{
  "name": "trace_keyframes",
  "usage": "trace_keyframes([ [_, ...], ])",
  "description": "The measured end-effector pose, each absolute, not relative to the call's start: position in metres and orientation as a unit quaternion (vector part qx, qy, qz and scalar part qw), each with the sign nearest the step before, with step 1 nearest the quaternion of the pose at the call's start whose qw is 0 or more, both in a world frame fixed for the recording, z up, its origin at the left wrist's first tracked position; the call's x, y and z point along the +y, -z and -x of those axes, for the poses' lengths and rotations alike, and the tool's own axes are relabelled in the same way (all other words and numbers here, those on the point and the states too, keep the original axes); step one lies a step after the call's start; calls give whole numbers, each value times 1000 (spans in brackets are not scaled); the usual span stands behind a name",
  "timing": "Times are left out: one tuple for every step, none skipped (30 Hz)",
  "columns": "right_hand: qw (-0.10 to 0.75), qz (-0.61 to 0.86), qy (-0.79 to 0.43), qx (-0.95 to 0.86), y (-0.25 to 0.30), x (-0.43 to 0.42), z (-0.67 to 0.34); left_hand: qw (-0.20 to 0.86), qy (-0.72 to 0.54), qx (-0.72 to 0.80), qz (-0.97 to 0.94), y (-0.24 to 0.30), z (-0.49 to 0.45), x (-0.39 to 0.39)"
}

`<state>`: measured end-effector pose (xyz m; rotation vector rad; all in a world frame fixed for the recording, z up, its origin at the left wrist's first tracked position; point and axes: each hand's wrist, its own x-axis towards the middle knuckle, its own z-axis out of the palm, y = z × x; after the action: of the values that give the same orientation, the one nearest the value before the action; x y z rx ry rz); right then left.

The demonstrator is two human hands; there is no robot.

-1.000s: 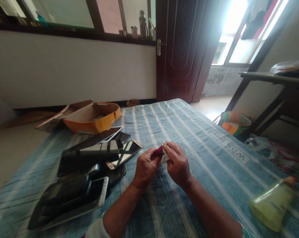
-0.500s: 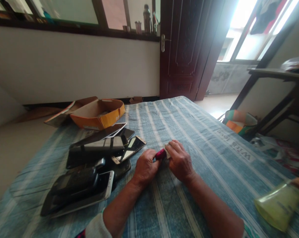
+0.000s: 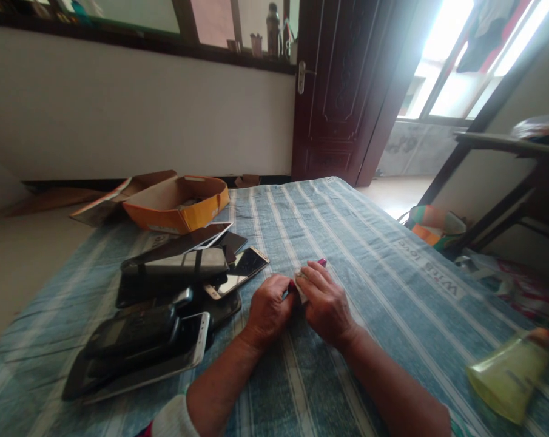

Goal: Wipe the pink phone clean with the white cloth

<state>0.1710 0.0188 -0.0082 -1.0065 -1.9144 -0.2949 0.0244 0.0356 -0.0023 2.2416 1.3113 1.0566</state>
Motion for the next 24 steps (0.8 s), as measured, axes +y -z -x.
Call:
trace_keyframes([
  [459,420,123,-773,9,20,-174,165,-371,460,-790,3,-25,35],
  [456,430,126,-769,9,21,-177,162,-370,459,-792,3,-25,35],
  [453,438,129,-766,10,23,-180,161,-368,457,-793,4,-25,35],
  [451,444,130,-763,10,24,-183,161,-366,457,-795,4,-25,35],
  [450,449,132,-761,11,26,-185,160,-363,459,-795,5,-25,35],
  [450,453,134,-758,12,28,-188,159,-360,462,-795,6,-25,35],
  [452,459,136,-753,13,30,-192,157,-357,465,-795,6,-25,35],
  [455,466,140,-746,14,32,-195,156,-354,468,-794,7,-25,35],
  [459,475,144,-737,16,35,-198,156,-352,470,-794,7,-26,35],
  [462,485,146,-728,17,37,-201,156,-351,471,-794,8,-26,35],
  [463,495,148,-720,18,39,-204,157,-349,471,-795,8,-26,35],
  [464,502,149,-714,19,41,-206,157,-349,471,-795,8,-26,35],
  [465,507,150,-710,20,41,-207,157,-350,470,-795,8,-26,35],
  [465,509,149,-709,21,42,-207,156,-351,469,-795,8,-26,35],
  [466,507,147,-710,21,41,-205,154,-353,469,-795,8,-26,35],
  [468,501,144,-714,21,39,-202,153,-354,467,-795,8,-26,35],
  [470,489,140,-721,20,37,-198,153,-357,466,-795,7,-25,36],
  [472,474,135,-731,19,34,-193,153,-360,463,-795,7,-25,36],
  [473,455,130,-743,18,30,-187,155,-365,461,-794,7,-24,36],
  [473,436,127,-755,17,27,-181,156,-370,458,-793,6,-24,36],
  [473,420,127,-764,16,24,-175,157,-375,455,-792,6,-23,36],
  [473,406,127,-772,15,21,-170,157,-379,453,-791,5,-23,36],
  [472,397,128,-777,15,20,-167,156,-381,453,-791,5,-22,36],
  [472,393,130,-778,14,19,-165,156,-381,454,-790,5,-22,36],
])
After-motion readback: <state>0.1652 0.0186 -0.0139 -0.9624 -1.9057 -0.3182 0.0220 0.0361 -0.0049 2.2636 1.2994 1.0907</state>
